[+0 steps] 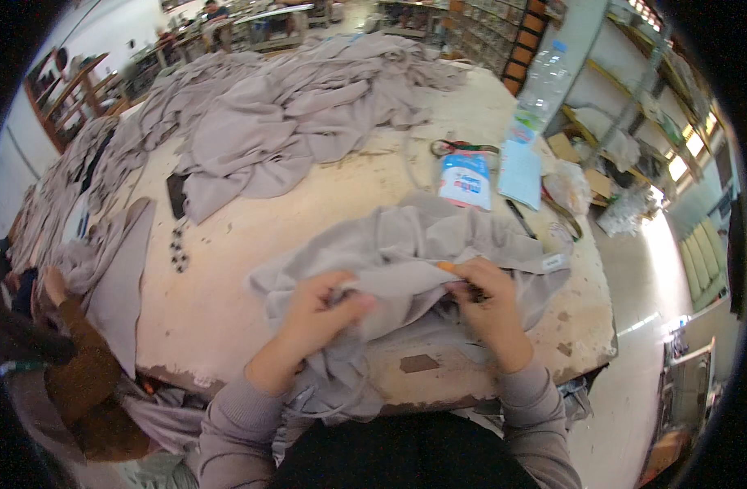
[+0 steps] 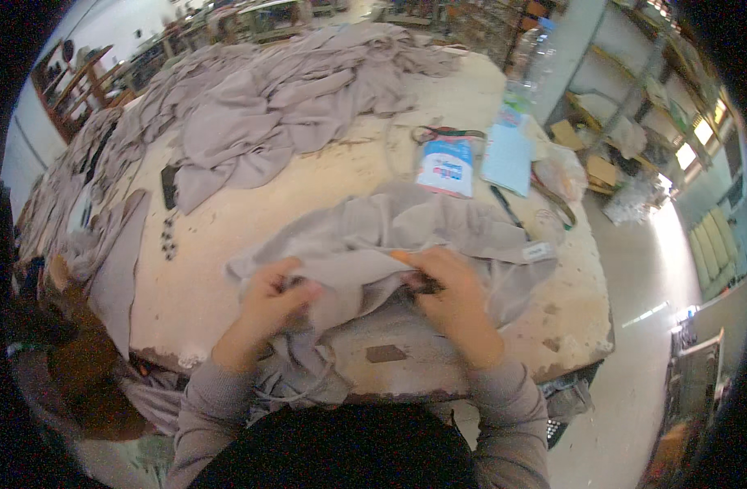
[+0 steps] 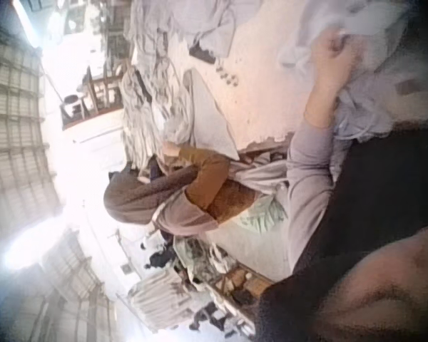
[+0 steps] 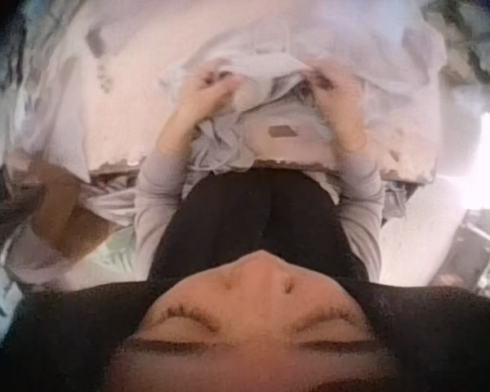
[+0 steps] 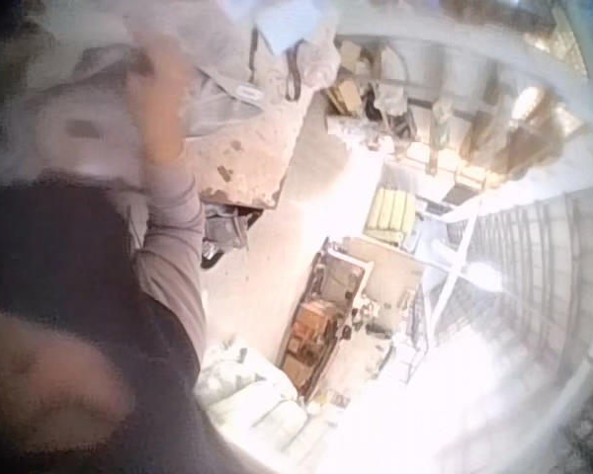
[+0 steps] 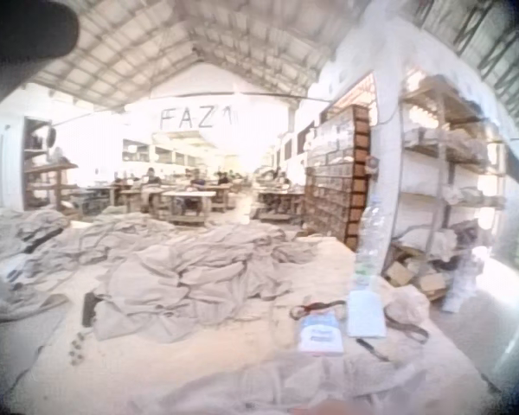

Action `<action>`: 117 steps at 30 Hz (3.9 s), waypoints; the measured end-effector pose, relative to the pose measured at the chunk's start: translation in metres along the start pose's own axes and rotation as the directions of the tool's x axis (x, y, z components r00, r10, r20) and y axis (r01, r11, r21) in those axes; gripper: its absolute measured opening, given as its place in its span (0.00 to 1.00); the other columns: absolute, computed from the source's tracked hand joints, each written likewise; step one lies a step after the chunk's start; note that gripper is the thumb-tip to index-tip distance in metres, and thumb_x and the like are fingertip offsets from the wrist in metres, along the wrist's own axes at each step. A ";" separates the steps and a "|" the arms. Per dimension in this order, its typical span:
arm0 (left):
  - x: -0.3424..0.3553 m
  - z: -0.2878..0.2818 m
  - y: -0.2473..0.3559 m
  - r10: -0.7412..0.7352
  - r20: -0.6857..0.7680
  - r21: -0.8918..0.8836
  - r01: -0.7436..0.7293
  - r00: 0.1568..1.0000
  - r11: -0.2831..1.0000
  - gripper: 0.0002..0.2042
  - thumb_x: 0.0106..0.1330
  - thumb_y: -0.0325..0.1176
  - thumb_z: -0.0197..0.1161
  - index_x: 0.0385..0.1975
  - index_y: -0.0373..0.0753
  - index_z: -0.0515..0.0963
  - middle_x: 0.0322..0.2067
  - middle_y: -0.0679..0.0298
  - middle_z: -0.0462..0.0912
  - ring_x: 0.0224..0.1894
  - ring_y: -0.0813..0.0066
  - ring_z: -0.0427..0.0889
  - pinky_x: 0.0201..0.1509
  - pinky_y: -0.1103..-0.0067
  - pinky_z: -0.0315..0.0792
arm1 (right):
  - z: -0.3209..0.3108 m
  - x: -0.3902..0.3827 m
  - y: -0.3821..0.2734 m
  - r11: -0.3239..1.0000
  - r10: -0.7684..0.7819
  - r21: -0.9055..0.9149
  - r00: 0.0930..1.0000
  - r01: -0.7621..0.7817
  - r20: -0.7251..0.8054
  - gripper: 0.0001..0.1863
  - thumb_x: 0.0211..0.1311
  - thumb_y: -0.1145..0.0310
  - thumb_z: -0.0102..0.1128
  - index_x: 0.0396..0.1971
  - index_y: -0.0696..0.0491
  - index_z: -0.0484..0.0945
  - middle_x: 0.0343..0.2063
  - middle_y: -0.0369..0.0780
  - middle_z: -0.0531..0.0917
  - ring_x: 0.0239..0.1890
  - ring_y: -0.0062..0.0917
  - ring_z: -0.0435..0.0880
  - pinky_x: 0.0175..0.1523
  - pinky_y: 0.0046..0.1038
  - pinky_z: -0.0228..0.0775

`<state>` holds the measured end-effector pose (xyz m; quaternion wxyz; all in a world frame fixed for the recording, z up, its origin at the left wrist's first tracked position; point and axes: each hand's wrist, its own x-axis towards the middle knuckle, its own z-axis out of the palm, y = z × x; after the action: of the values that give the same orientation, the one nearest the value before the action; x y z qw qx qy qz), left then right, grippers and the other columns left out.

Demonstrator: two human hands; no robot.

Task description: The person trims excess fabric around a sewn label on a light gray garment using small scissors. The person repeatedly cuts small sections of fabric near the label, then inspects the area before continuing to trim.

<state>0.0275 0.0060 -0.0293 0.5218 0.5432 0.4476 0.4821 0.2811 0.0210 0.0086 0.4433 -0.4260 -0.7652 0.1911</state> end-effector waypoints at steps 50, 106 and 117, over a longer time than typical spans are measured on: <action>0.006 -0.025 0.024 0.169 -0.120 0.085 -0.159 0.978 0.984 0.15 0.59 0.34 0.61 0.44 0.35 0.74 0.34 0.69 0.78 0.34 0.83 0.74 0.39 0.86 0.68 | 0.062 0.010 -0.082 0.865 -0.399 -0.207 0.876 0.458 0.270 0.17 0.47 0.61 0.57 0.37 0.54 0.75 0.38 0.45 0.74 0.42 0.37 0.74 0.48 0.43 0.61; 0.143 -0.094 0.166 0.945 -0.215 0.856 -0.418 0.246 0.304 0.09 0.62 0.32 0.52 0.35 0.32 0.71 0.37 0.48 0.72 0.42 0.52 0.70 0.44 0.67 0.64 | -0.089 0.090 -0.025 0.540 -0.503 -0.773 0.864 0.333 0.021 0.13 0.47 0.54 0.60 0.23 0.48 0.74 0.26 0.34 0.77 0.44 0.30 0.71 0.59 0.51 0.44; 0.040 -0.103 0.115 0.762 -0.262 0.784 -0.330 0.593 0.526 0.06 0.57 0.27 0.57 0.33 0.35 0.74 0.28 0.60 0.76 0.31 0.68 0.73 0.37 0.79 0.66 | -0.050 0.005 -0.031 0.923 -0.330 -0.042 0.843 0.382 0.424 0.17 0.44 0.55 0.64 0.29 0.51 0.74 0.33 0.43 0.75 0.44 0.38 0.69 0.51 0.40 0.54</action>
<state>-0.0706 0.0533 0.0868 -0.0625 0.6324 0.5153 0.5751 0.3069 0.0034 0.0585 0.2736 -0.2535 -0.9169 0.1421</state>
